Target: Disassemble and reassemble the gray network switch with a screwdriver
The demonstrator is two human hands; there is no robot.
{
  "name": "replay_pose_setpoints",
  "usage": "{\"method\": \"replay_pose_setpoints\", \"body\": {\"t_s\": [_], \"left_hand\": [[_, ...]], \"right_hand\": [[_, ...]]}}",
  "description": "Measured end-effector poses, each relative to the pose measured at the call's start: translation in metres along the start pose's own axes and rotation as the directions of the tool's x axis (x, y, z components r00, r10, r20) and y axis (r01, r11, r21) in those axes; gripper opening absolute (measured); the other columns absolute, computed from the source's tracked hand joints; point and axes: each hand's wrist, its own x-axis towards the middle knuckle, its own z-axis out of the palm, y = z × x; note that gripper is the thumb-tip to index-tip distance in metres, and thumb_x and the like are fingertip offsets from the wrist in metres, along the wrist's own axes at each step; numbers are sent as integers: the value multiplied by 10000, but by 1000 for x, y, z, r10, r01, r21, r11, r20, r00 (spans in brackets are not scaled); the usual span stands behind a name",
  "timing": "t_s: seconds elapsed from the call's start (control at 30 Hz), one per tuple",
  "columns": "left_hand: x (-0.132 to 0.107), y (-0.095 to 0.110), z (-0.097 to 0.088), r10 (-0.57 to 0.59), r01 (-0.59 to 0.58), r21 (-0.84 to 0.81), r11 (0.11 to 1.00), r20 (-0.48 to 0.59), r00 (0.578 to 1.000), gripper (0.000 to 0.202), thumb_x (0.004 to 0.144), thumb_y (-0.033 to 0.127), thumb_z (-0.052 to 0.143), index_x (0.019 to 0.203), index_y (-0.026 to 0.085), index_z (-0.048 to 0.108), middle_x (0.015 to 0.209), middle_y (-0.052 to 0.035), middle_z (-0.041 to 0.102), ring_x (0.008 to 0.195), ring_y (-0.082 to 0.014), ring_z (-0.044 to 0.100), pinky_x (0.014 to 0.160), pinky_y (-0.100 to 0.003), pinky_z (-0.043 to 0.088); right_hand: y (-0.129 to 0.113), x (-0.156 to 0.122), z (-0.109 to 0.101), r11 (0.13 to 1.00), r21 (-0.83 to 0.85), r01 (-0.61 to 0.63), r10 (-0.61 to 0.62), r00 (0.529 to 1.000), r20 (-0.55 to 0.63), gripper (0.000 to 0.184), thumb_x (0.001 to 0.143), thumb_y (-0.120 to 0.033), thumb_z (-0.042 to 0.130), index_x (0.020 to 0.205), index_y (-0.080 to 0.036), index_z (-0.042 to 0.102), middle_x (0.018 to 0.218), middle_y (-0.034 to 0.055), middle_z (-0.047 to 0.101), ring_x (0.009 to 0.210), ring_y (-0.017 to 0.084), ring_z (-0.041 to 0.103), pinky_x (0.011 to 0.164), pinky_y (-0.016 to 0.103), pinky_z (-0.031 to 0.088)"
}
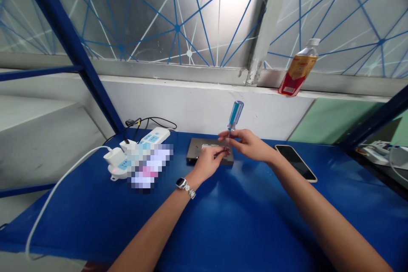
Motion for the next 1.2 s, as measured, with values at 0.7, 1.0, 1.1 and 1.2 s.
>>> {"method": "replay_pose_setpoints", "body": {"t_s": [0.7, 1.0, 1.1, 1.2], "left_hand": [[-13, -23, -34, -20, -69, 608, 791, 138, 990, 620, 872, 458, 710, 1442, 260, 568, 1612, -94, 447, 1524, -330, 352, 1266, -605, 176], [-18, -24, -50, -216, 34, 724, 689, 160, 963, 683, 920, 543, 604, 1547, 313, 456, 1693, -60, 289, 1579, -344, 205, 1231, -598, 265], [-19, -21, -51, -220, 34, 731, 681, 160, 962, 680, 930, 551, 590, 1552, 314, 448, 1693, -64, 289, 1579, -339, 207, 1220, -594, 284], [-19, -20, -52, -232, 43, 731, 681, 160, 960, 679, 935, 555, 583, 1555, 318, 443, 1693, -59, 288, 1579, -337, 206, 1218, -593, 288]], "right_hand": [[7, 9, 8, 997, -59, -45, 34, 984, -173, 310, 927, -410, 631, 743, -165, 674, 692, 33, 711, 547, 128, 582, 561, 260, 426], [-9, 7, 7, 931, 355, -85, 82, 996, 24, 319, 976, -459, 572, 1171, -207, 588, 1088, 85, 750, 567, 103, 679, 444, 202, 441], [-12, 7, 6, 931, 355, -81, 80, 997, 16, 296, 964, -466, 601, 1058, -187, 631, 1054, 80, 748, 570, 95, 670, 488, 213, 489], [-12, 8, 6, 937, 341, -76, 89, 996, -22, 288, 947, -462, 632, 959, -175, 647, 1006, 74, 744, 623, 110, 692, 549, 228, 518]]}}
